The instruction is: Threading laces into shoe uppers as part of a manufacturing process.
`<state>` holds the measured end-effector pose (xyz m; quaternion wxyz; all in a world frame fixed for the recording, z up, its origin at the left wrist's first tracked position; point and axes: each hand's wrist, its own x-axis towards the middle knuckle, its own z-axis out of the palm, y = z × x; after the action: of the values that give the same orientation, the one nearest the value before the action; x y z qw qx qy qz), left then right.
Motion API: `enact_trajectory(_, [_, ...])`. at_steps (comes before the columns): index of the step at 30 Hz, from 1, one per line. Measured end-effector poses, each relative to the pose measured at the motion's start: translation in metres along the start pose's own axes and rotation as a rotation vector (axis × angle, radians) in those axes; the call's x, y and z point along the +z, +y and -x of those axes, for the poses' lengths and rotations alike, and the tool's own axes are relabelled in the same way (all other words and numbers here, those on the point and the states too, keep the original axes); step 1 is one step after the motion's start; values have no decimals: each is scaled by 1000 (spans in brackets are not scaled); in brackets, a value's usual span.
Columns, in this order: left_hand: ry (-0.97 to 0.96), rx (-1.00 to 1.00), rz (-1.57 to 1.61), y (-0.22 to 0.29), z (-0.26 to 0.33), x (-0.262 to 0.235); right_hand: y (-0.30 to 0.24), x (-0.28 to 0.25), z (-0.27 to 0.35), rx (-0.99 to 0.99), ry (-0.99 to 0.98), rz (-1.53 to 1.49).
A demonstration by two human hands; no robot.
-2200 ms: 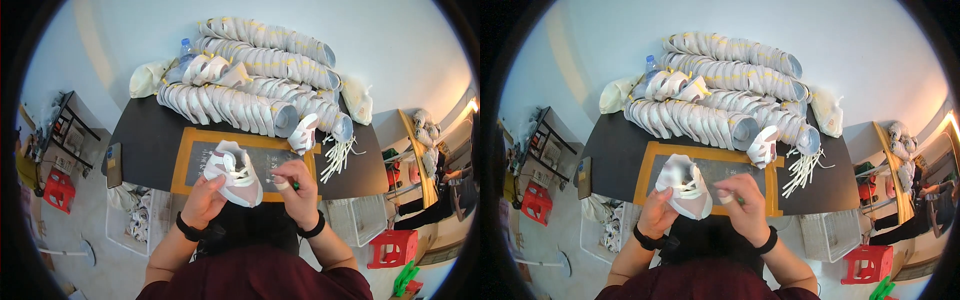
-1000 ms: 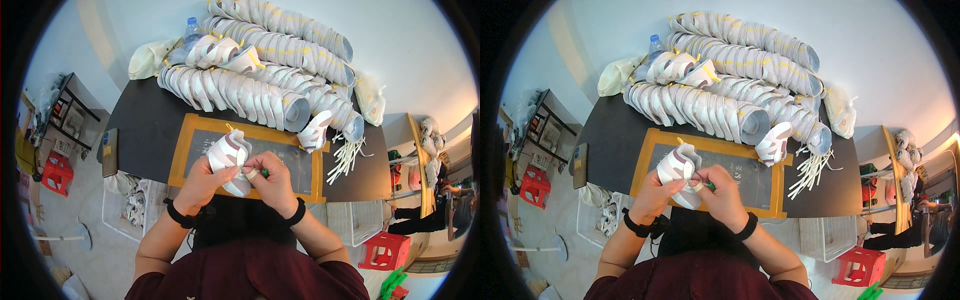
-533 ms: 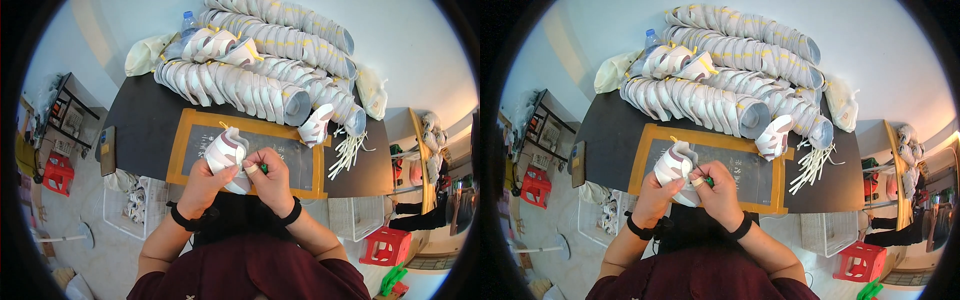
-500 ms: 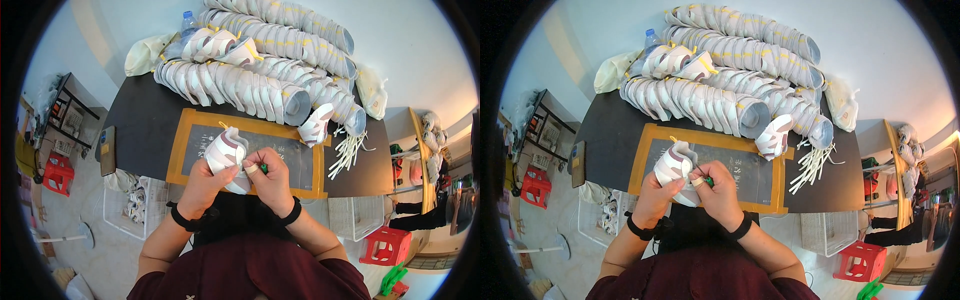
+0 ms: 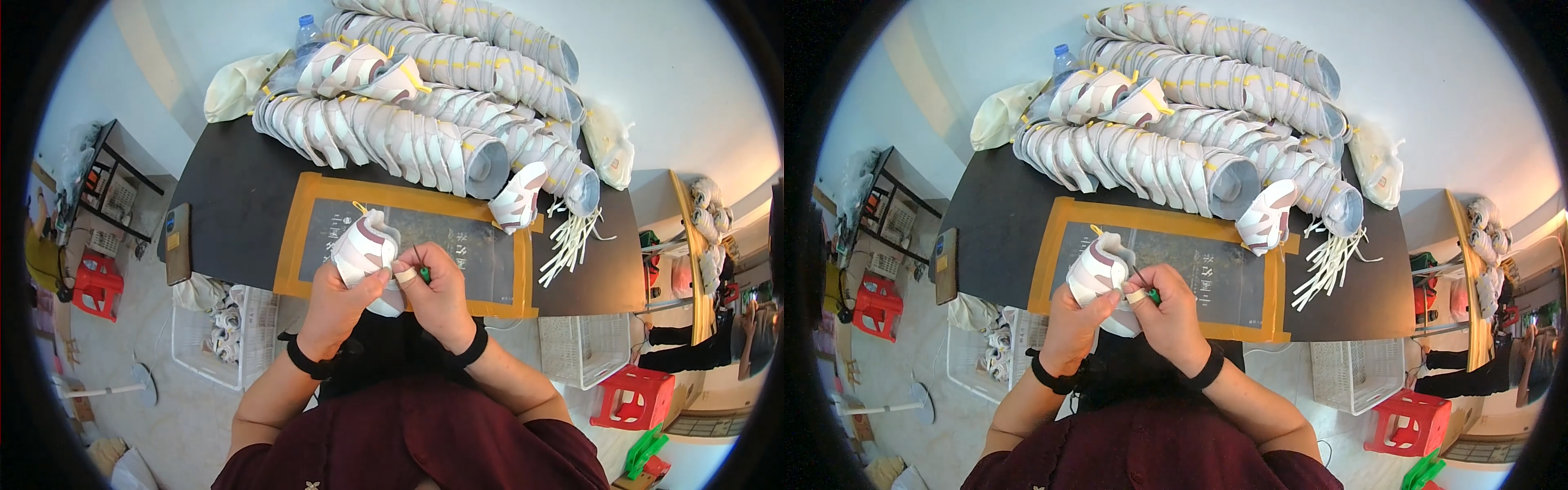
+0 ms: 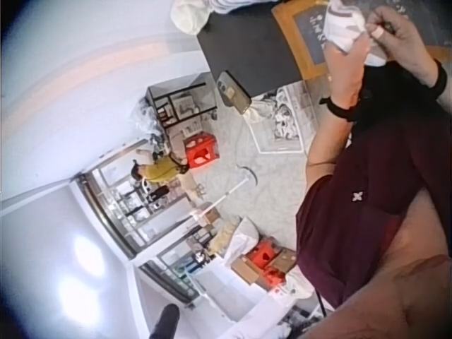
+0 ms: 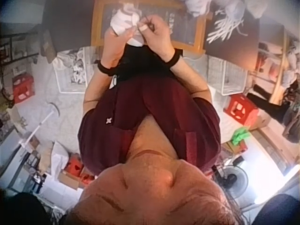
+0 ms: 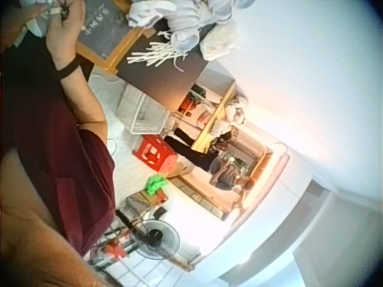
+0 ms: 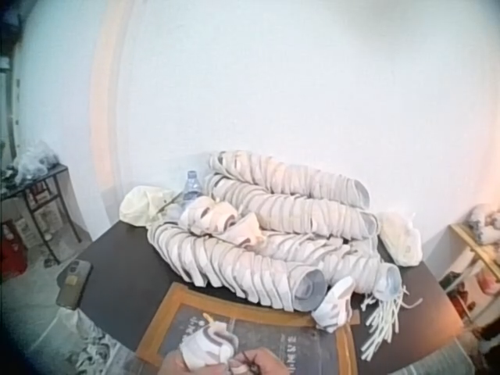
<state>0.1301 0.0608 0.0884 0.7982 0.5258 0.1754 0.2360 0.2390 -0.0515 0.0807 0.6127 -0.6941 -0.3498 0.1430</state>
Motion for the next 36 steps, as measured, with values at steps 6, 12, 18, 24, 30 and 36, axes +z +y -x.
enact_trajectory(6, [45,68,-49,-4,0,-4,-28,-19,3,-107,5,73])
enact_trajectory(12, [104,130,-74,-14,-6,-9,-21,-17,6,-189,-153,253])
enact_trajectory(18, [121,172,-82,-20,-6,-9,-10,-11,5,-158,-100,205])
enact_trajectory(24, [112,167,-108,-19,-6,-12,-17,-10,4,-134,-93,320])
enact_trajectory(30, [98,159,-86,-19,-7,-12,-21,-12,5,-195,-84,381])
enact_trajectory(36, [96,158,-86,-18,-8,-11,-22,-15,6,-218,-98,440])
